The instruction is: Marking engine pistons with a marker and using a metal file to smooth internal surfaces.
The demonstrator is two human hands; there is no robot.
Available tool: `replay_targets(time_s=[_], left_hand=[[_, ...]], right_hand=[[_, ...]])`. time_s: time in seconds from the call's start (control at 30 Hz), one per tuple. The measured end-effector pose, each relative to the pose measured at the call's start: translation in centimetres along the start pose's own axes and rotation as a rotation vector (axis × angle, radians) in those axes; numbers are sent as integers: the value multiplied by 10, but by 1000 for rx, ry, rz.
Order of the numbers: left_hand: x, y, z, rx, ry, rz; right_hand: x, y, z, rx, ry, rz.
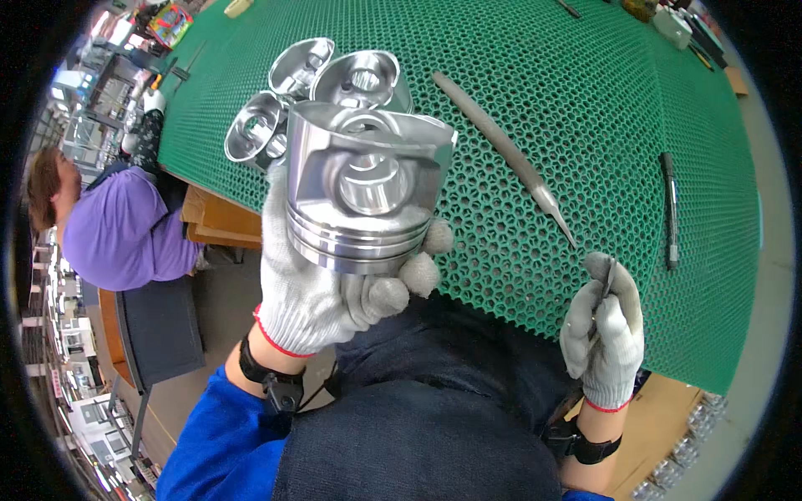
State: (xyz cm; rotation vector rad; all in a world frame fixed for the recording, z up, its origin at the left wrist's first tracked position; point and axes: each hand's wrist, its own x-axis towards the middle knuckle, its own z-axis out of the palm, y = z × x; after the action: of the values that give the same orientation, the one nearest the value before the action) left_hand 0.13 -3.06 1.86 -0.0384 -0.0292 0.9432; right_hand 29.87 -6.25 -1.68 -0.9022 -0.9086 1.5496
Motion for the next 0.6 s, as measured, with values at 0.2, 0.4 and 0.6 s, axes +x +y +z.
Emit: replay_targets(time_s=[0.2, 0.4, 0.6], left_hand=[[4, -15, 5, 324, 172, 13], [-1, 13, -23, 2147, -384, 406], [-10, 6, -43, 1882, -326, 424]], right_hand=[[-3, -4, 25, 68, 370, -19], [-31, -15, 19, -336, -75, 308], [-19, -27, 48, -442, -30, 346]])
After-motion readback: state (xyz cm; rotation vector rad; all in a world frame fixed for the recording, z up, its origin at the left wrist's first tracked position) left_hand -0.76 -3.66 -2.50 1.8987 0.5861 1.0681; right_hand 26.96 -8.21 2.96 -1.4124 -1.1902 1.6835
